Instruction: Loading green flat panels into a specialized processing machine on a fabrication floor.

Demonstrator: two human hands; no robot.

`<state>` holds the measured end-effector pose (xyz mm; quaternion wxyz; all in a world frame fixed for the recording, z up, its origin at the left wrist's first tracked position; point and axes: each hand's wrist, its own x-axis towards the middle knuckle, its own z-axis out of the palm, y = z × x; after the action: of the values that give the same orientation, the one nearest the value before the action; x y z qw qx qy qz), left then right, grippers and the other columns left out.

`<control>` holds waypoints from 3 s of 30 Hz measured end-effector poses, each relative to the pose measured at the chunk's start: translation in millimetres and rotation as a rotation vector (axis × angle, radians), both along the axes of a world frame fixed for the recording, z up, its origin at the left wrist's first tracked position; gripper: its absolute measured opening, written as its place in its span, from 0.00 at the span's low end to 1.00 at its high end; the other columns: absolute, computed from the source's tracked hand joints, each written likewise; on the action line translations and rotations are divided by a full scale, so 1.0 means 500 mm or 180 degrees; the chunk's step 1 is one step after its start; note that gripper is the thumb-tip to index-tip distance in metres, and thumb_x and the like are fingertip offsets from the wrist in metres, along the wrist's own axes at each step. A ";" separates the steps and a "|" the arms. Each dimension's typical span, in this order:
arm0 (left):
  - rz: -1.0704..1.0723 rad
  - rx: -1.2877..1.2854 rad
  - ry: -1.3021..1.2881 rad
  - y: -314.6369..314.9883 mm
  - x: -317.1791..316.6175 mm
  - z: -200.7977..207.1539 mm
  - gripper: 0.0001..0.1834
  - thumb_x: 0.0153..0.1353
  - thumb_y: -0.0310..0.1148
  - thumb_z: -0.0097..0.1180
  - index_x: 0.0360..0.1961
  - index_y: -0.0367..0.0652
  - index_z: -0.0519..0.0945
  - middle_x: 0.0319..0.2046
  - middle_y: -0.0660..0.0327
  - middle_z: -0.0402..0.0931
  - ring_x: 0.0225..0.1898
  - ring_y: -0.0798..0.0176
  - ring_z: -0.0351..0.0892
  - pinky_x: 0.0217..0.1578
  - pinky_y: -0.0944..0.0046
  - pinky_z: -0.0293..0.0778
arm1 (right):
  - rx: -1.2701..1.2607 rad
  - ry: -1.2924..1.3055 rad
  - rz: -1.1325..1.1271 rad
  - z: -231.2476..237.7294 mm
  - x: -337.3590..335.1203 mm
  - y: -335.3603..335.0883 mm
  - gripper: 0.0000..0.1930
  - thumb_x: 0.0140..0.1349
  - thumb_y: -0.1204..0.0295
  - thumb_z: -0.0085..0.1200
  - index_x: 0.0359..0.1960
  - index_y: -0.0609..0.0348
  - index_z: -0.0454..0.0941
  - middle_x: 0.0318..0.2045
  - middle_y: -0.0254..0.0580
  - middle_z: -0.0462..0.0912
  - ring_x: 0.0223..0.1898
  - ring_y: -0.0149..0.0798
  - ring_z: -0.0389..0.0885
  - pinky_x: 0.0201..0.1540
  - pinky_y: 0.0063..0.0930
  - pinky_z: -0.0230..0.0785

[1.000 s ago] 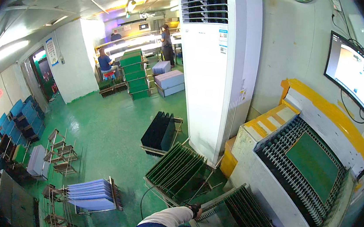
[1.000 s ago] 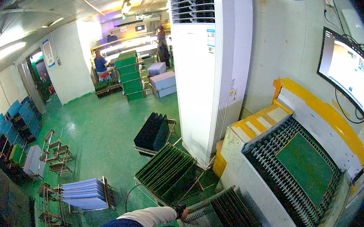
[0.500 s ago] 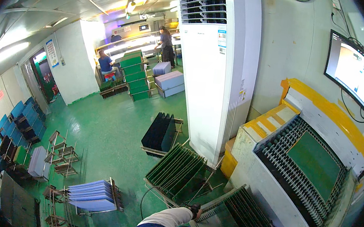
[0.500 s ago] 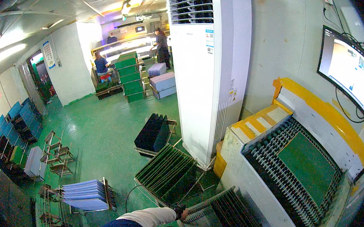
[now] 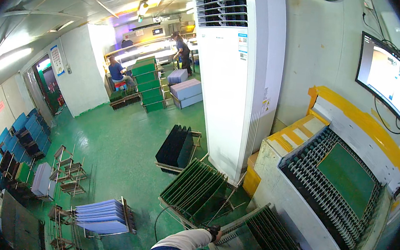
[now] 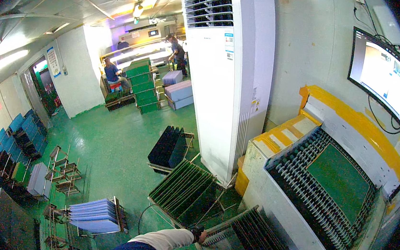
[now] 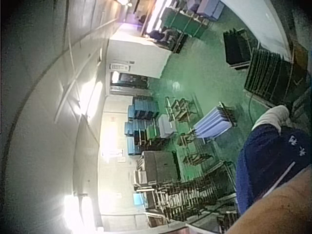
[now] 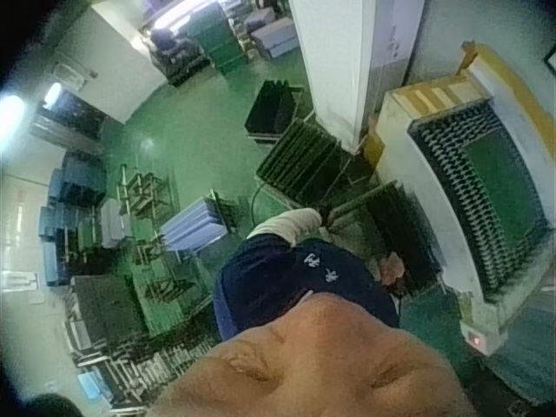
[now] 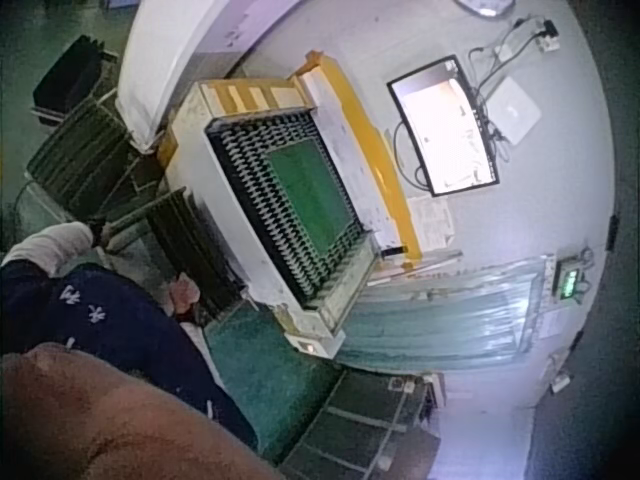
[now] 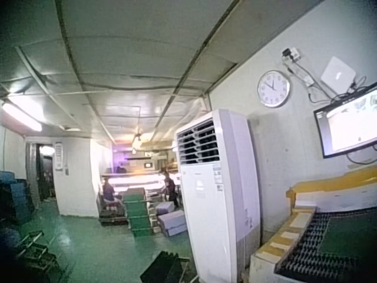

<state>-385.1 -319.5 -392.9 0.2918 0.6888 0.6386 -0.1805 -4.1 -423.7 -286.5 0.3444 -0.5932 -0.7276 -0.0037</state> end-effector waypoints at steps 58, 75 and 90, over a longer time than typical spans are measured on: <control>0.0883 0.0032 -0.0497 -0.006 0.018 0.015 0.17 0.67 0.40 0.38 0.45 0.46 0.78 0.44 0.54 0.77 0.42 0.57 0.78 0.45 0.56 0.73 | 0.1114 0.0710 0.1102 0.006 -0.036 0.092 0.14 0.65 0.62 0.45 0.21 0.48 0.65 0.14 0.36 0.62 0.15 0.36 0.59 0.21 0.39 0.56; 0.1082 0.0167 -0.0538 -0.006 0.023 0.000 0.15 0.66 0.39 0.41 0.45 0.45 0.77 0.44 0.52 0.77 0.43 0.54 0.78 0.45 0.55 0.74 | 0.1022 0.0622 0.1097 -0.054 -0.002 0.091 0.14 0.64 0.64 0.46 0.19 0.46 0.65 0.14 0.36 0.62 0.14 0.37 0.60 0.19 0.40 0.57; 0.1242 0.0224 -0.0617 -0.045 -0.055 0.118 0.15 0.64 0.38 0.44 0.44 0.40 0.74 0.42 0.47 0.77 0.44 0.49 0.78 0.46 0.53 0.74 | -0.0559 -0.0161 0.0325 -0.194 0.048 0.026 0.13 0.63 0.63 0.49 0.20 0.44 0.67 0.16 0.37 0.64 0.16 0.39 0.62 0.20 0.42 0.59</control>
<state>-412.8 -341.8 -333.9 0.3570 0.5761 0.7346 -0.0310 19.8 -410.8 -383.7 0.2723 -0.5830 -0.7629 0.0627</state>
